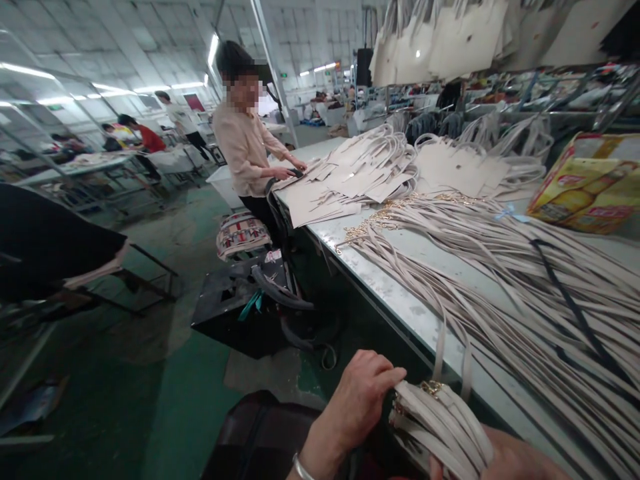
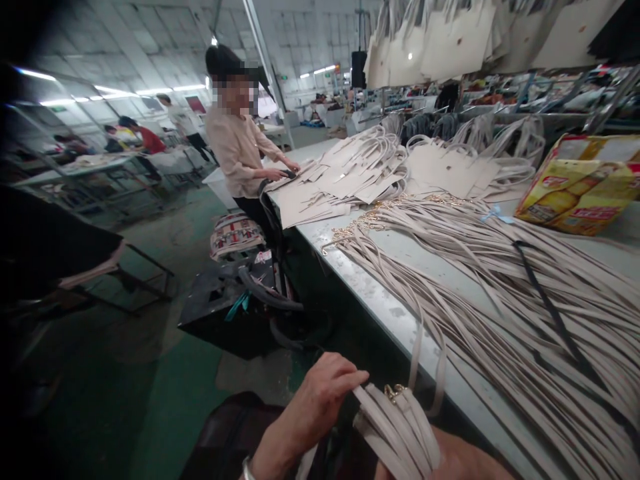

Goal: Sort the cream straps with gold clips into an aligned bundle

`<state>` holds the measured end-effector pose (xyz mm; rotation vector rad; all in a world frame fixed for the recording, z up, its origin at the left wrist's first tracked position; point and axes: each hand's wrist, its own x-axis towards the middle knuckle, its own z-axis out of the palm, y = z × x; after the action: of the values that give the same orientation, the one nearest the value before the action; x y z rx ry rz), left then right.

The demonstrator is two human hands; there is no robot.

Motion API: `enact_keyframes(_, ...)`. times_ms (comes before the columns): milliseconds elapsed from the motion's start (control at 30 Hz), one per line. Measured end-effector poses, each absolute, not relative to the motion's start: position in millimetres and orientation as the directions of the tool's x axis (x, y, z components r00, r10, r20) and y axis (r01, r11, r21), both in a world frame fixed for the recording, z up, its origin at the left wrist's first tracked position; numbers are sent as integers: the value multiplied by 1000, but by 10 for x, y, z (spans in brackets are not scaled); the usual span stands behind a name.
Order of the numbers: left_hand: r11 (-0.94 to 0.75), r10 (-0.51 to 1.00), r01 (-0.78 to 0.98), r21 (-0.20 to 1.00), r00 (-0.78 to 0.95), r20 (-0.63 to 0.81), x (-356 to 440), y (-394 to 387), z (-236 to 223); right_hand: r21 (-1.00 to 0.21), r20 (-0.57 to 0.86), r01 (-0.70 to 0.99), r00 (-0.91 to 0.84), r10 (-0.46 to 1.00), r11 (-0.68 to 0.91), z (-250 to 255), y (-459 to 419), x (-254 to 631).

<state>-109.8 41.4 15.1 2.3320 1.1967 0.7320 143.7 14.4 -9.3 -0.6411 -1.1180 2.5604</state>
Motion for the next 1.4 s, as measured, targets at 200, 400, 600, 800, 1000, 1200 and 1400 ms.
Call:
enact_keyframes(200,-543,838,635,550,457,299,-894,489,110,-659,-260,-266,-797,545,-704,-239,79,1408)
enact_keyframes(400,-149,989,476,867,72,131,-860,326,18,-593,-282,-440,-671,685,-675,-81,163,1255)
enact_keyframes(600,378,802,-230,897,565,-193,-356,16,-254,-652,-291,-547,-459,840,-525,47,337,1020)
enact_keyframes(800,369,885,-316,874,405,-227,-205,65,-522,-581,-395,-598,-386,834,-552,296,532,784)
enact_keyframes(1000,362,910,-246,899,304,-283,-511,149,-411,-476,-340,-692,-423,840,-542,700,1026,505)
enact_keyframes(1200,165,978,-75,983,141,-153,-1046,310,315,-507,-341,-682,-402,850,-527,727,1430,231)
enact_keyframes(1400,4,999,-8,1000,42,-3,-1550,474,919,-629,12,-538,-728,685,-561,425,1308,-119)
